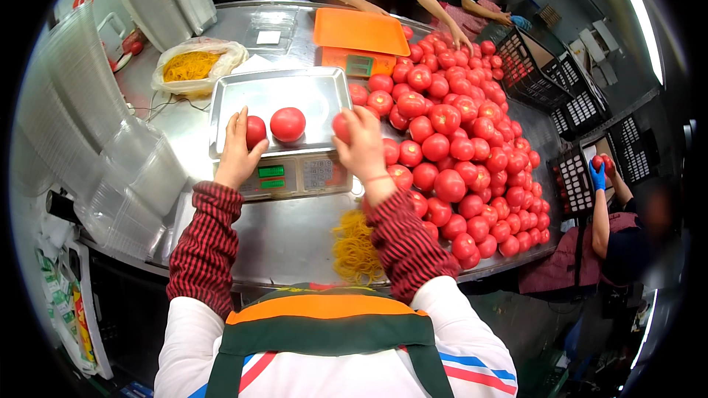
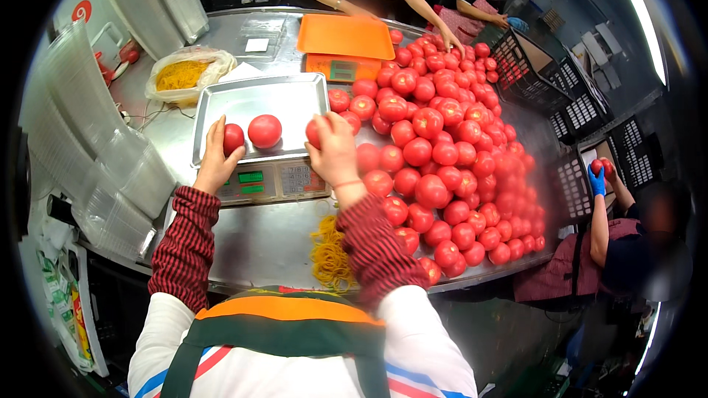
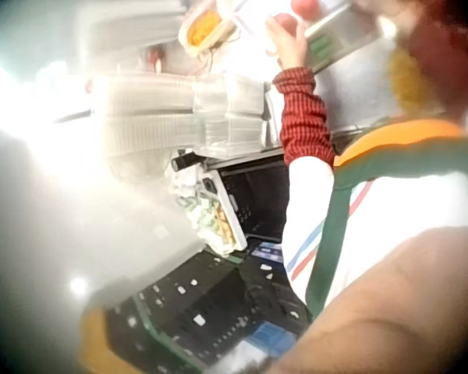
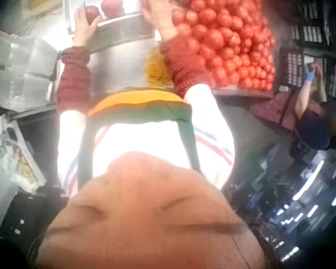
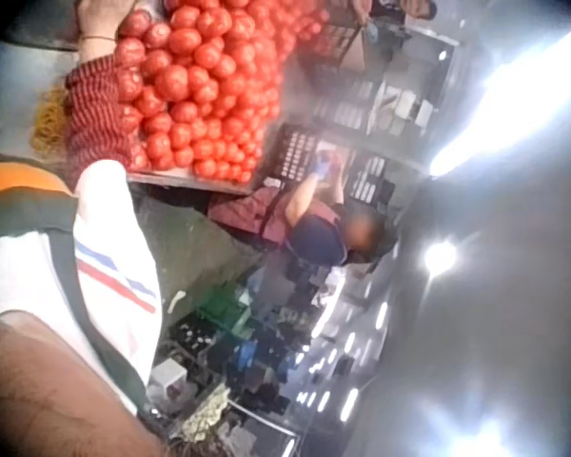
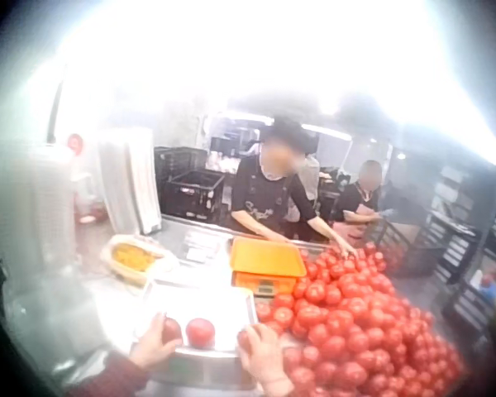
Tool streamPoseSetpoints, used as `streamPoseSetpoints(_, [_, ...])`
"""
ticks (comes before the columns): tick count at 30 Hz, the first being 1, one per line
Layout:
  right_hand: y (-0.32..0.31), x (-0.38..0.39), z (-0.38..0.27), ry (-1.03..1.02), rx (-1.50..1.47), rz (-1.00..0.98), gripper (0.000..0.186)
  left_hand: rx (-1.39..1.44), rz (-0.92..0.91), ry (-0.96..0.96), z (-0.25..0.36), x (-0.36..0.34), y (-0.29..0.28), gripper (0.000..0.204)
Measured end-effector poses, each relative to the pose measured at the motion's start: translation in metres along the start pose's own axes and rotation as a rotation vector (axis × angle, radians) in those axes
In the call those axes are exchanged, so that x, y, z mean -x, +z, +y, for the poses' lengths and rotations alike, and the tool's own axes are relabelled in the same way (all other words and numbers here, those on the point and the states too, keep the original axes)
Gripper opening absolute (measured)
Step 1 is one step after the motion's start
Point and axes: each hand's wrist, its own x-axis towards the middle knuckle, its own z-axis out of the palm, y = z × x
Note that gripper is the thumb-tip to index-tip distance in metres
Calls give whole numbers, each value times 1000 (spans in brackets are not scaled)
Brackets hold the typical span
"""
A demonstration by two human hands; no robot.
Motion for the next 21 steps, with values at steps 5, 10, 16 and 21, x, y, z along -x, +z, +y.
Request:
streamPoseSetpoints(5, [-11,5,-37,-101,121,2,43,-458,-21,160,5,63,-140,47])
streamPoseSetpoints(10, [-50,95,-79,-131,-328,-282,13,-779,-8,-327,-35,126,-260,30])
streamPoseSetpoints(16, [-45,139,-102,113,-405,-454,10,-354,-145,-405,-62,129,-304,28])
streamPoseSetpoints(21, [-54,148,-98,123,-398,-506,11,-466,126,-344,-68,123,-302,24])
